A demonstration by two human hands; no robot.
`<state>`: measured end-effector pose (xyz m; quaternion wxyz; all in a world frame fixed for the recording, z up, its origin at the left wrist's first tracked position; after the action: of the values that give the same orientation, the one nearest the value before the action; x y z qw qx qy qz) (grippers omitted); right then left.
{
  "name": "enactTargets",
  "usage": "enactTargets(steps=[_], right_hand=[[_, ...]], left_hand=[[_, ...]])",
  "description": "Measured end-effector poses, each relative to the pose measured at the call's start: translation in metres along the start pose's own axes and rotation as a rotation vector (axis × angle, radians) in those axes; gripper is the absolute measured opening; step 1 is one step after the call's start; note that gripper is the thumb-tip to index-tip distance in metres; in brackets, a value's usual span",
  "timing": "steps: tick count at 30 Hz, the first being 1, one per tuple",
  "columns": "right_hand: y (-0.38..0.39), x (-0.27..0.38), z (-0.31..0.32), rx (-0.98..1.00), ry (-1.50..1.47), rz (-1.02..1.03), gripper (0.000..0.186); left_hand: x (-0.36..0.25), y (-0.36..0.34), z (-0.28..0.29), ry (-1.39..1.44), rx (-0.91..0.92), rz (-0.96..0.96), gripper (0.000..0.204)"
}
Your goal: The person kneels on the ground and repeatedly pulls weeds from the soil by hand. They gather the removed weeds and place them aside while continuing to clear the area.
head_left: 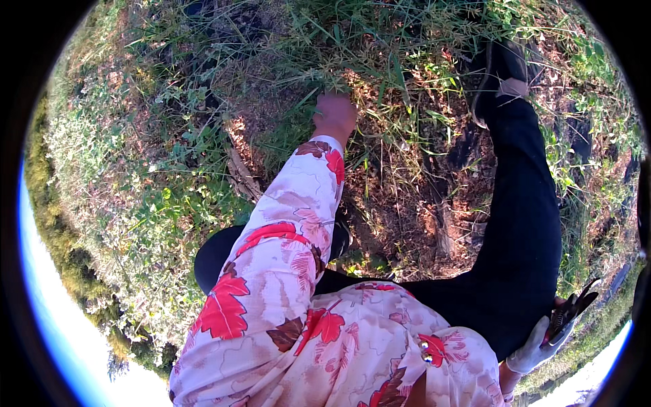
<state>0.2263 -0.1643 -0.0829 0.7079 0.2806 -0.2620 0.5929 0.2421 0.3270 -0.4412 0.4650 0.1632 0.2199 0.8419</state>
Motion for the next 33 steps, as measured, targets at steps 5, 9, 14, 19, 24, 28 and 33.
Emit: enactTargets(steps=[5, 9, 14, 19, 24, 28, 33], right_hand=[[-0.002, 0.008, -0.004, 0.037, 0.043, 0.012, 0.055], [-0.003, 0.009, -0.008, 0.008, 0.011, 0.004, 0.055], [-0.003, 0.005, -0.004, 0.007, 0.07, -0.004, 0.057], [-0.003, 0.006, -0.004, -0.011, 0.06, -0.013, 0.057], [-0.001, 0.0, -0.002, -0.018, -0.047, 0.003, 0.047], [-0.003, -0.002, -0.002, 0.008, -0.069, 0.001, 0.047], [-0.003, -0.002, -0.001, 0.012, -0.034, 0.009, 0.046]], left_hand=[[-0.046, 0.036, 0.004, -0.046, -0.219, -0.327, 0.033], [-0.029, 0.038, -0.044, -0.04, -0.147, -0.226, 0.04], [0.002, 0.039, -0.009, 0.181, 0.084, 0.172, 0.073], [-0.001, 0.013, -0.039, 0.16, 0.235, 0.13, 0.068], [-0.006, 0.002, -0.057, 0.222, 0.216, 0.167, 0.045], [0.0, -0.009, -0.069, 0.334, 0.164, 0.235, 0.037], [-0.015, -0.005, -0.072, 0.103, 0.149, -0.016, 0.035]])
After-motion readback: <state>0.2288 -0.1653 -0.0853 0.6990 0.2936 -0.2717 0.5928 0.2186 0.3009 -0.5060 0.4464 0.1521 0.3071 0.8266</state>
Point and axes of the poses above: each hand's wrist, its own y-axis away from the middle knuckle, its own z-axis out of the back of the hand, x = y × z, the point moved 9 cm from there along -y, towards the middle knuckle, and after that the axes turned 6 degrees about -y, right-handed, at the moved point
